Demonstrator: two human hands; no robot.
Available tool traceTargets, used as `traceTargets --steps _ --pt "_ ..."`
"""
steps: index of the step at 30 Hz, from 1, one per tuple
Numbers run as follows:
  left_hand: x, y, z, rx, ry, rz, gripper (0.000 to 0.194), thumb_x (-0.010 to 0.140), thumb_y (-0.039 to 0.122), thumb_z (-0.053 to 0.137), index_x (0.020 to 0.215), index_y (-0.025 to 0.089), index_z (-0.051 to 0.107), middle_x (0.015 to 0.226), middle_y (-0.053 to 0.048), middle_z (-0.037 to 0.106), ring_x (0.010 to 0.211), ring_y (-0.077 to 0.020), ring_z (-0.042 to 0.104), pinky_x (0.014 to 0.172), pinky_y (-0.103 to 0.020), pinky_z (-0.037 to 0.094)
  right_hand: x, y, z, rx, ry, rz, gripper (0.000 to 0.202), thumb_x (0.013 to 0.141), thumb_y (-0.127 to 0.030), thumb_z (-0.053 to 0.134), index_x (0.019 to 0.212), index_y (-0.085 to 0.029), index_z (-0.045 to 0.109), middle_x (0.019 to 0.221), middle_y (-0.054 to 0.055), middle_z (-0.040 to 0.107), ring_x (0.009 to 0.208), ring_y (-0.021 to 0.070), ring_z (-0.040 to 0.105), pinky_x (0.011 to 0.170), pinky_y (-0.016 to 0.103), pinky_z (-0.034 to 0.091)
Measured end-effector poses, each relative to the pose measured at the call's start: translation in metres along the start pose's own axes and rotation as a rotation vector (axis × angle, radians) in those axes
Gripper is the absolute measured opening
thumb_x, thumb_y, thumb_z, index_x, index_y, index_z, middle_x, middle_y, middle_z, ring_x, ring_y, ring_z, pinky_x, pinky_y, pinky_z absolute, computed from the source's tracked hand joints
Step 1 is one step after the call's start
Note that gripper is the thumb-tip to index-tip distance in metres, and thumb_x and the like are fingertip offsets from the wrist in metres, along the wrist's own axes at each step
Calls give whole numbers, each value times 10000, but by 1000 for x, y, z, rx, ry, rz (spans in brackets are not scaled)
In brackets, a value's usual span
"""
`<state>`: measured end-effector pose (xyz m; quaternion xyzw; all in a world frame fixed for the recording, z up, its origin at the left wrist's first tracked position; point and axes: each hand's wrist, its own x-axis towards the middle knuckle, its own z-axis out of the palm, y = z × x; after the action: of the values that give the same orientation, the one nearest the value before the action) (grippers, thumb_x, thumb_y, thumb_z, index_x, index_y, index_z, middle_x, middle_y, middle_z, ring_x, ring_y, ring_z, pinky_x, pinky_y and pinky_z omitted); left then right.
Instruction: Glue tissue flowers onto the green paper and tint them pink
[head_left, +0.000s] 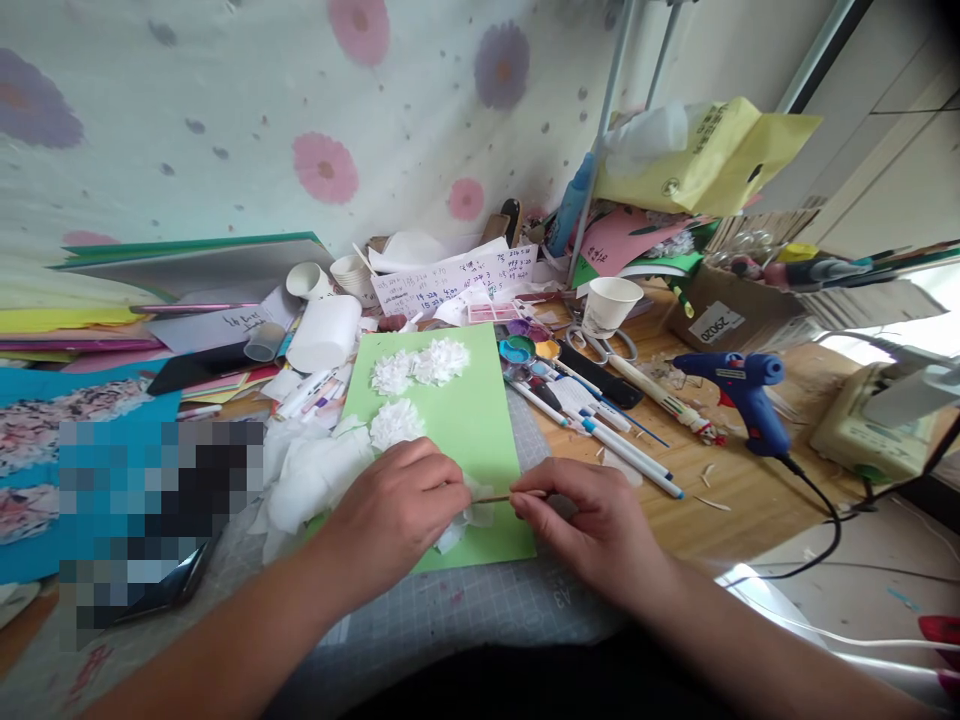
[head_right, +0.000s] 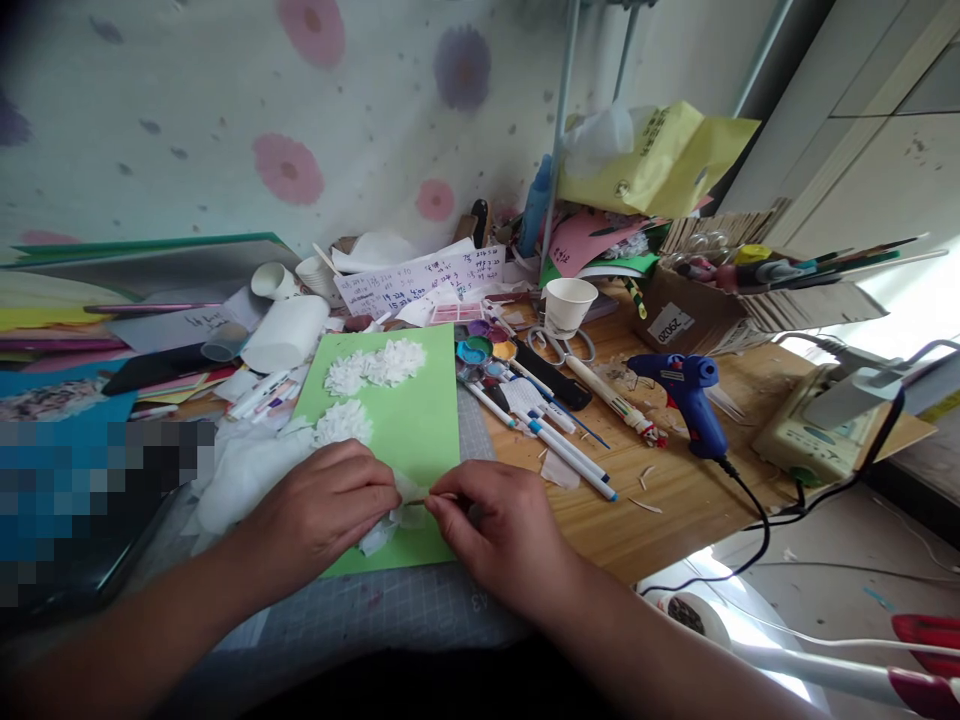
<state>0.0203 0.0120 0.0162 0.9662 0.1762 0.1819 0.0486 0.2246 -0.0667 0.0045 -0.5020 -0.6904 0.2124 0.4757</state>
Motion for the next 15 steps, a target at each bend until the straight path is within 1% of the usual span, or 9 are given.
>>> traceTargets --steps 5,7,10,12,13,15 --pt "-2 2 -1 20 -14 -47 231 863 59 485 787 189 660 791 -21 618 777 -161 508 686 -293 417 -1 1 2 -21 -64 20 145 844 -205 576 733 -168 661 605 5 659 533 98 581 525 180 425" --pt "-6 4 -4 29 -20 -94 211 863 75 488 824 199 653 821 -26 615 805 -174 516 707 -310 423 -3 1 2 -20 -92 17 155 849 -203 564 733 -167 660 613 10 664 536 99 586 527 180 429" --pt "-18 7 -8 18 -14 -245 130 863 129 507 896 189 618 864 -45 607 836 -197 539 732 -337 447 -4 0 1 -12 -118 6 167 857 -209 553 735 -168 660 622 17 667 546 104 595 533 184 436" --pt "-28 8 -8 -39 -2 -363 86 852 177 544 925 183 588 927 -57 603 875 -206 558 761 -344 469 -4 1 0 -2 -129 15 165 857 -211 553 738 -167 659 611 13 662 539 103 592 530 184 436" --pt "-33 8 -7 -78 3 -409 105 838 199 571 943 187 576 971 -61 599 910 -210 564 786 -345 477 -4 1 0 5 -133 31 159 854 -210 558 739 -167 659 604 9 659 534 101 589 526 183 435" --pt "-41 9 -3 -149 6 -463 208 796 241 634 988 204 564 1062 -61 586 991 -221 564 843 -348 481 -4 3 0 23 -144 83 146 845 -207 567 738 -166 657 595 1 655 527 99 587 520 181 433"
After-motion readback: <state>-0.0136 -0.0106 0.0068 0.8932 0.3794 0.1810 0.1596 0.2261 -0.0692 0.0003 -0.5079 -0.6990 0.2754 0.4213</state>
